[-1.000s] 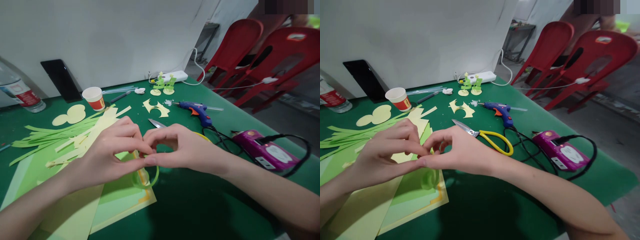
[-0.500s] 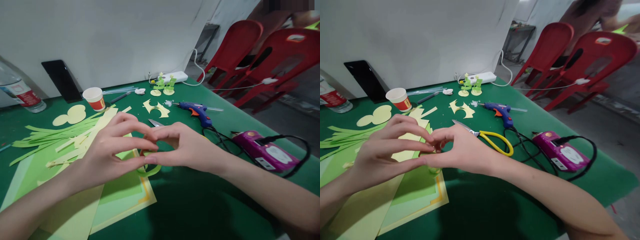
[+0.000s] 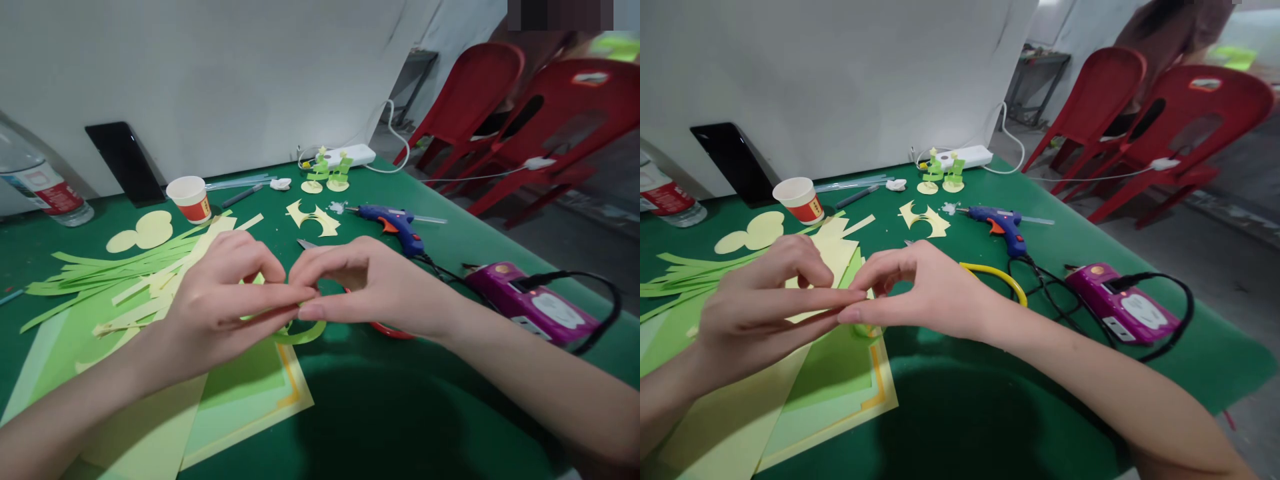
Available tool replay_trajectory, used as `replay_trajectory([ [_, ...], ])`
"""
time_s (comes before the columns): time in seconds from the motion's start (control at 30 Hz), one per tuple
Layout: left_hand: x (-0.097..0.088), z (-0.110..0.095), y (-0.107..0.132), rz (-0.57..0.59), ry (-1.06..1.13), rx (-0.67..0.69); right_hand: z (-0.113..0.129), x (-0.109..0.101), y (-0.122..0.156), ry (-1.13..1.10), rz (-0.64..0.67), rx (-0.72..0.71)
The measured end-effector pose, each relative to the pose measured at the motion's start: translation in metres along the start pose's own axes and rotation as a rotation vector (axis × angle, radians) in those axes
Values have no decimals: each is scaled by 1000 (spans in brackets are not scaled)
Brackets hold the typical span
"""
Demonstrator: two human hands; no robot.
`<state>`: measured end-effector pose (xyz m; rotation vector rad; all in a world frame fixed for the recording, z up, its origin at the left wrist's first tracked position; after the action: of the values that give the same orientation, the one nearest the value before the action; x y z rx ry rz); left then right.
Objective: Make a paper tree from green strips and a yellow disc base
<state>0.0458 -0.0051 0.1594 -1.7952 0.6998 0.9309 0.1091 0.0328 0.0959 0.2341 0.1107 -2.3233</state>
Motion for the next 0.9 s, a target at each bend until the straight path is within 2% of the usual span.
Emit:
replay_trajectory([
  [0.1,6,-2,-2,59,74,34,-1,2,-1,19,17,8],
  [0.2,5,3,-1,34,72,-22,-2,4,-2,32,19,12],
  [0.33,-1,11,1,-38,44,-115,-5,3,-1,15,-41,12],
  [0.43,2,14,1,-11,52,-152,-7,3,-1,5,-58,13],
  [0.57,7,11,0,38,104,-115,-5,6,-3,-6,-23,-8],
  [0.73,7,19,3,10,117,-196,-8,6,-3,11,-43,13],
  [0.9,14,11,-2,106,172,-98,-2,5,-2,67,-31,-16],
])
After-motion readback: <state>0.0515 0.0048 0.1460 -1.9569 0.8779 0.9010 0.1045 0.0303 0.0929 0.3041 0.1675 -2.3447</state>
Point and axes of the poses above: each hand's wrist, its own y-axis away from the middle knuckle, its own x-axis out of the palm, z = x × y, the point moved 10 cm from there along -y, towards the middle knuckle, and after that the axes turned 10 degrees about z, right-handed, at the moved point
